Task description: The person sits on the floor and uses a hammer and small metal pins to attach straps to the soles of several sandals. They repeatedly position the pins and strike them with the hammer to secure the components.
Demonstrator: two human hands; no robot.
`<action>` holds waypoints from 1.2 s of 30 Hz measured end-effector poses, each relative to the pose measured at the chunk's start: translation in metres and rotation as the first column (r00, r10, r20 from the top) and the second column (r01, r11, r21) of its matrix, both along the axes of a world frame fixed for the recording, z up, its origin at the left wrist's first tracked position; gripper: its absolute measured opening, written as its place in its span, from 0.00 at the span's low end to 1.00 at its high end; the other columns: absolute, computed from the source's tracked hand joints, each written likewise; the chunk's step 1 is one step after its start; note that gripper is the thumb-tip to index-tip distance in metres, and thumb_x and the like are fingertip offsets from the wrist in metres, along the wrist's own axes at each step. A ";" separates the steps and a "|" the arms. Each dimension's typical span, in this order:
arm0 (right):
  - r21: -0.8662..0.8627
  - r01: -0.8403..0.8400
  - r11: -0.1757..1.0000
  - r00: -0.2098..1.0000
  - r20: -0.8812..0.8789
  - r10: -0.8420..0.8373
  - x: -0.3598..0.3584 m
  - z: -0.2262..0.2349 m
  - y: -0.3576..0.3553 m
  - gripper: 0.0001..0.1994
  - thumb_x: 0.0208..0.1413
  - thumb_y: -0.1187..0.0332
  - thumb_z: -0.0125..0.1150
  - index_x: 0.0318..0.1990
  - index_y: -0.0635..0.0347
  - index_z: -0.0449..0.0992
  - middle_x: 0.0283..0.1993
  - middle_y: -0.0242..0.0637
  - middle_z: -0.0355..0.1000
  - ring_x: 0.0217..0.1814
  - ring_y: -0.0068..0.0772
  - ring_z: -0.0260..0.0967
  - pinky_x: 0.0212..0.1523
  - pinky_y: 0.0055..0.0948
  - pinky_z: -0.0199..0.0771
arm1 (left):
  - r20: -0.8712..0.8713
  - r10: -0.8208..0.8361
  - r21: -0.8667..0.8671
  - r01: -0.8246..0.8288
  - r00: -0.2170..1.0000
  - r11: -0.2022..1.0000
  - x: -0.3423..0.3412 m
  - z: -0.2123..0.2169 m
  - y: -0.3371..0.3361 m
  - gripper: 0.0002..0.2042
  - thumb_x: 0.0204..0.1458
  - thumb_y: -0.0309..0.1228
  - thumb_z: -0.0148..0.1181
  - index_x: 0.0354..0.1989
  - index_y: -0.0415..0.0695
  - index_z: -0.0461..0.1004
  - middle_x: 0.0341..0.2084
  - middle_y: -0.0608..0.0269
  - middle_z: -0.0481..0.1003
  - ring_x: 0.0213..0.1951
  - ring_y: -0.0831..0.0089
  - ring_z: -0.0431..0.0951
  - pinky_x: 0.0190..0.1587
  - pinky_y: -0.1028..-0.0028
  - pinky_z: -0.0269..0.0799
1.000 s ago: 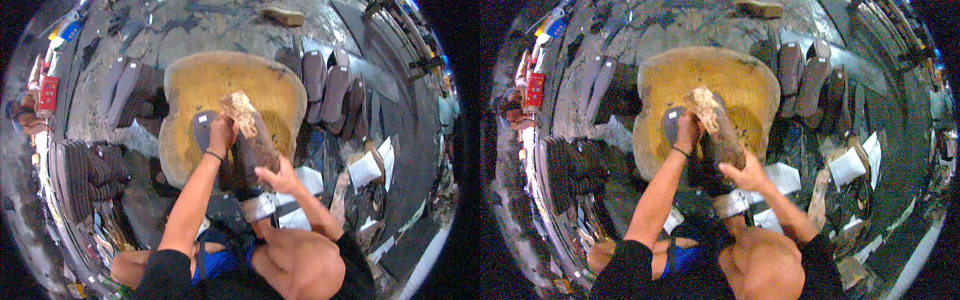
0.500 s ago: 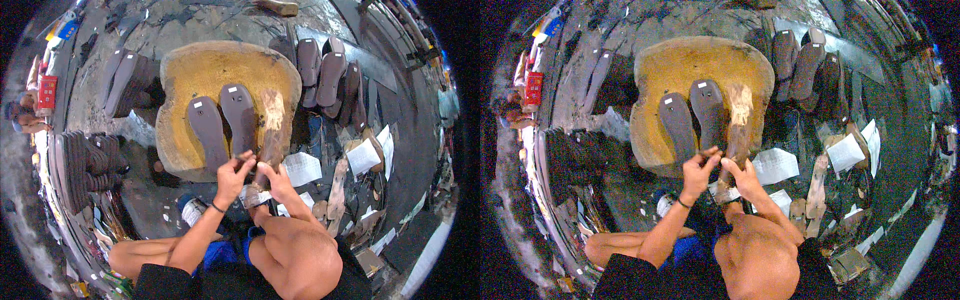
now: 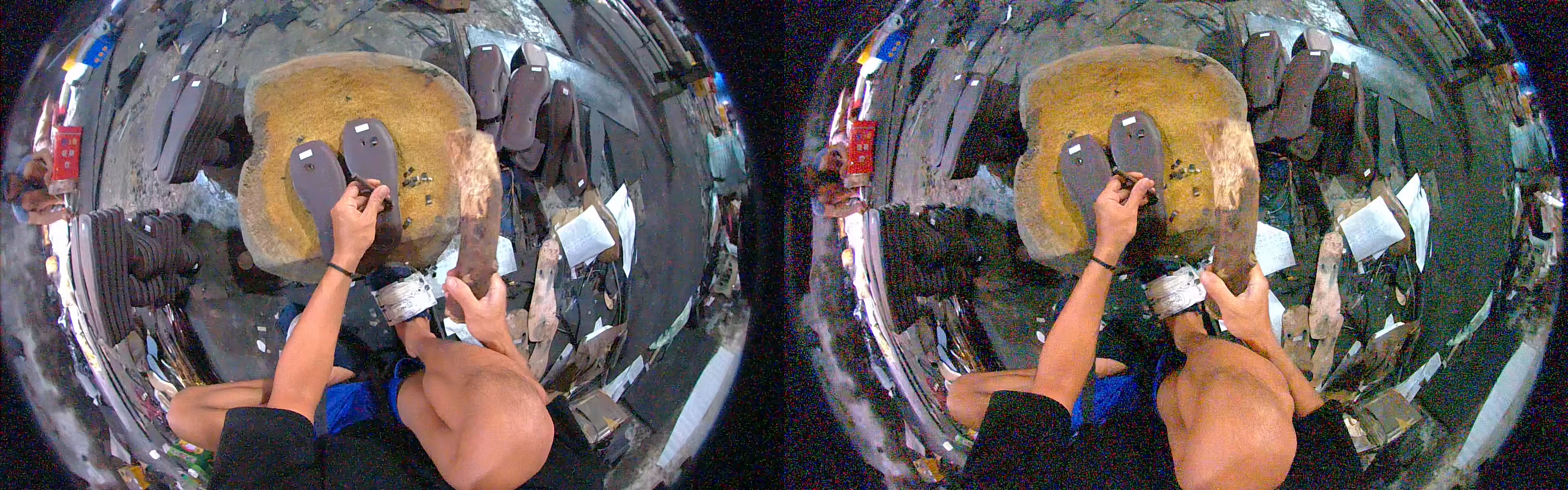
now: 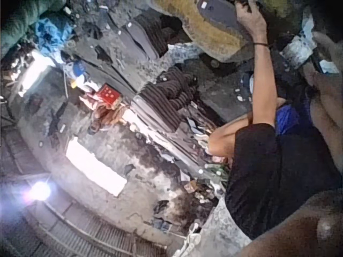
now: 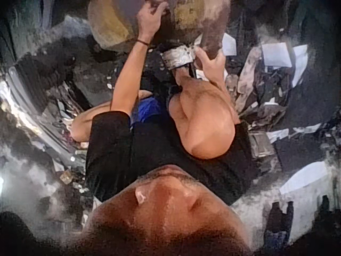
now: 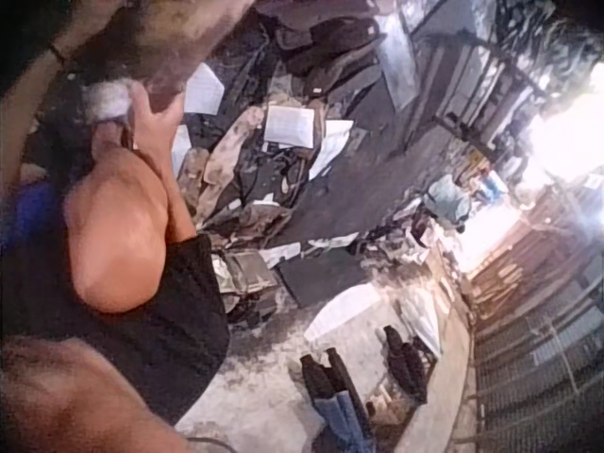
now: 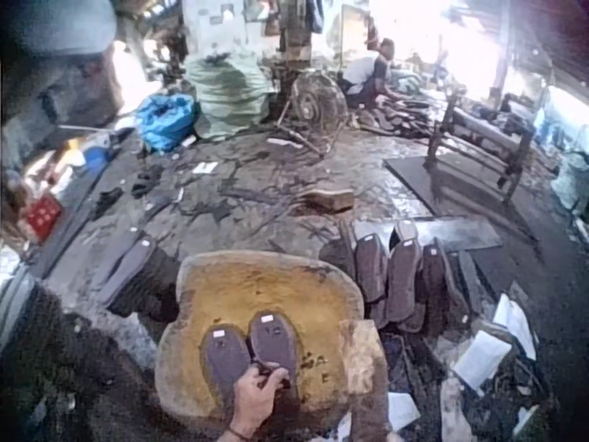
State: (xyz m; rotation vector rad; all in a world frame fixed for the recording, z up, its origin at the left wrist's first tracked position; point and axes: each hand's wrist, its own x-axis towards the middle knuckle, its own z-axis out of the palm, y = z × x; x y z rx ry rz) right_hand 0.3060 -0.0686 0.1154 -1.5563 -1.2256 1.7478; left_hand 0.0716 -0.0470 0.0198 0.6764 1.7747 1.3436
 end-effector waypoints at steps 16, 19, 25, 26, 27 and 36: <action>0.319 -0.350 0.881 0.934 0.044 0.355 0.010 0.005 0.031 0.19 0.51 0.61 0.67 0.46 0.61 0.70 0.32 0.32 0.69 0.35 0.23 0.66 0.36 0.28 0.68 | -0.631 -0.231 -0.019 0.282 0.741 0.959 0.006 -0.011 -0.013 0.10 0.54 0.33 0.64 0.42 0.43 0.77 0.29 0.53 0.80 0.32 0.58 0.82 0.33 0.66 0.77; -0.225 -0.419 0.880 0.908 -0.134 0.398 0.006 -0.017 0.023 0.21 0.52 0.61 0.66 0.48 0.63 0.69 0.28 0.34 0.71 0.28 0.26 0.69 0.33 0.28 0.71 | -0.733 -0.212 0.001 0.313 0.647 0.950 -0.008 -0.021 -0.015 0.11 0.54 0.36 0.64 0.40 0.42 0.75 0.28 0.52 0.78 0.32 0.53 0.80 0.33 0.61 0.77; -0.150 -0.101 0.984 0.960 -0.274 0.056 -0.014 -0.031 0.027 0.17 0.59 0.64 0.59 0.52 0.64 0.67 0.37 0.38 0.74 0.35 0.34 0.75 0.36 0.35 0.78 | -0.445 -0.217 -0.102 0.192 0.869 0.976 -0.008 0.019 -0.003 0.12 0.59 0.37 0.60 0.36 0.39 0.69 0.30 0.53 0.80 0.32 0.61 0.81 0.33 0.64 0.77; -0.223 -0.077 0.972 0.957 -0.290 0.009 -0.017 -0.033 0.029 0.18 0.60 0.64 0.59 0.52 0.64 0.67 0.39 0.38 0.74 0.37 0.34 0.75 0.38 0.36 0.78 | -0.212 -0.065 -0.062 0.053 0.975 0.997 -0.007 0.028 -0.002 0.12 0.60 0.37 0.60 0.37 0.38 0.70 0.31 0.55 0.80 0.32 0.65 0.82 0.34 0.67 0.78; -0.295 -0.055 0.954 0.952 -0.303 -0.039 -0.020 -0.034 0.028 0.18 0.60 0.64 0.59 0.53 0.64 0.67 0.41 0.38 0.74 0.39 0.35 0.75 0.40 0.38 0.79 | 0.037 0.097 -0.058 -0.095 0.995 0.994 -0.007 0.036 -0.002 0.12 0.60 0.36 0.60 0.37 0.37 0.72 0.31 0.58 0.81 0.32 0.69 0.82 0.34 0.69 0.78; -0.322 0.001 0.947 0.975 -0.210 -0.073 -0.044 -0.049 -0.003 0.20 0.57 0.63 0.66 0.52 0.63 0.70 0.46 0.36 0.74 0.45 0.28 0.72 0.47 0.32 0.74 | 0.392 0.193 0.028 -0.221 0.899 0.975 0.034 0.030 -0.072 0.10 0.62 0.30 0.57 0.45 0.36 0.75 0.39 0.59 0.80 0.39 0.75 0.80 0.41 0.74 0.78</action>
